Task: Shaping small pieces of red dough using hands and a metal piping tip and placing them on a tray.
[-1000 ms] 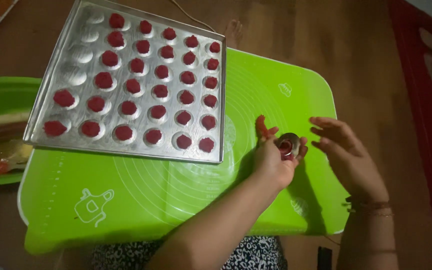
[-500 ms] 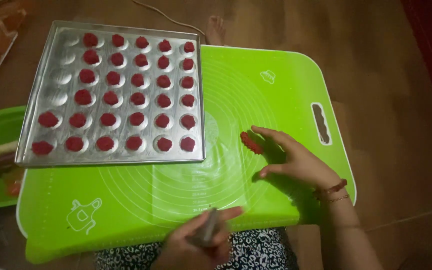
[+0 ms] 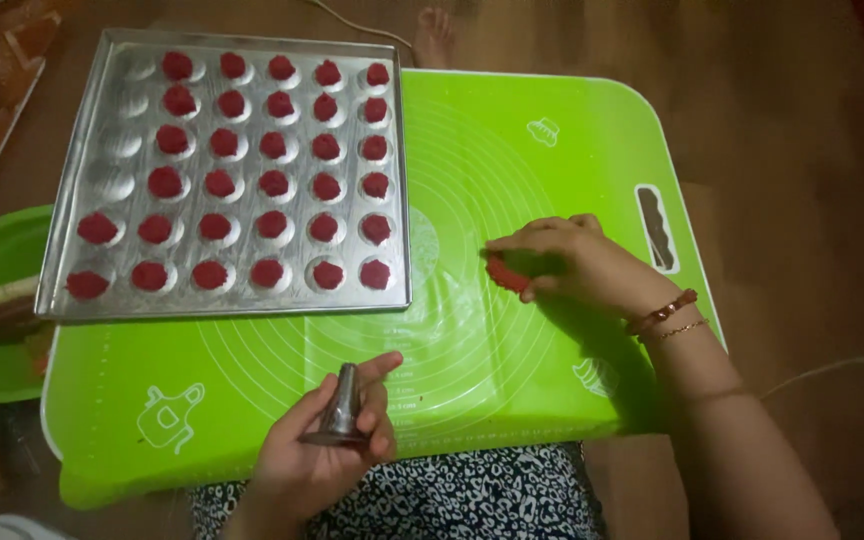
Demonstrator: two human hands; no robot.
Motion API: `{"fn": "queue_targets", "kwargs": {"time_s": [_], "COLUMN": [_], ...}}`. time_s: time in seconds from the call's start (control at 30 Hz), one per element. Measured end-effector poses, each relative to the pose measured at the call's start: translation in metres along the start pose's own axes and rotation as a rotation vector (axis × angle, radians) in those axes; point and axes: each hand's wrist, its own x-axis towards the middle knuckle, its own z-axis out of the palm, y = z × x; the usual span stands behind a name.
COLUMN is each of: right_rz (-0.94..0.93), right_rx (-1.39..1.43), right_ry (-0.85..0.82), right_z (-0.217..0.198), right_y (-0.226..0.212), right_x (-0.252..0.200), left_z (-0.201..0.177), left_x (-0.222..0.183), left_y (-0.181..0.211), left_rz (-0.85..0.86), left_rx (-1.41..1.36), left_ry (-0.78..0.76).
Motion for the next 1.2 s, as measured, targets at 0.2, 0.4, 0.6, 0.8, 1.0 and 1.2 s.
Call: {"fn": "queue_targets", "kwargs": {"time_s": [0.2,0.4,0.6,0.8,1.0,1.2], "right_rz": [0.026,-0.025,-0.058,-0.068,0.118,0.110], "right_rx": [0.025,0.018,0.051,0.047,0.085,0.061], "right_ry": [0.110,0.111,0.188,0.243,0.327,0.428], "right_z": [0.008,0.013,0.017,0.022,0.035,0.042], "right_y": [-0.007,0.005,0.011,0.011,-0.002,-0.020], "right_x": [-0.006,-0.001,-0.002,-0.002,-0.008,-0.018], "left_z": [-0.001,0.000,0.001,0.003,0.001,0.004], "left_x": [0.001,0.000,-0.002,-0.003,-0.002,-0.002], "left_y": [0.005,0.002,0.001,-0.001,-0.001,-0.002], "left_rz": [0.022,0.023,0.052,0.054,0.058,0.081], "left_rx": [0.011,0.043,0.147,0.158,0.179,0.184], "left_ry": [0.045,0.100,0.079,0.151,0.102,0.125]}}
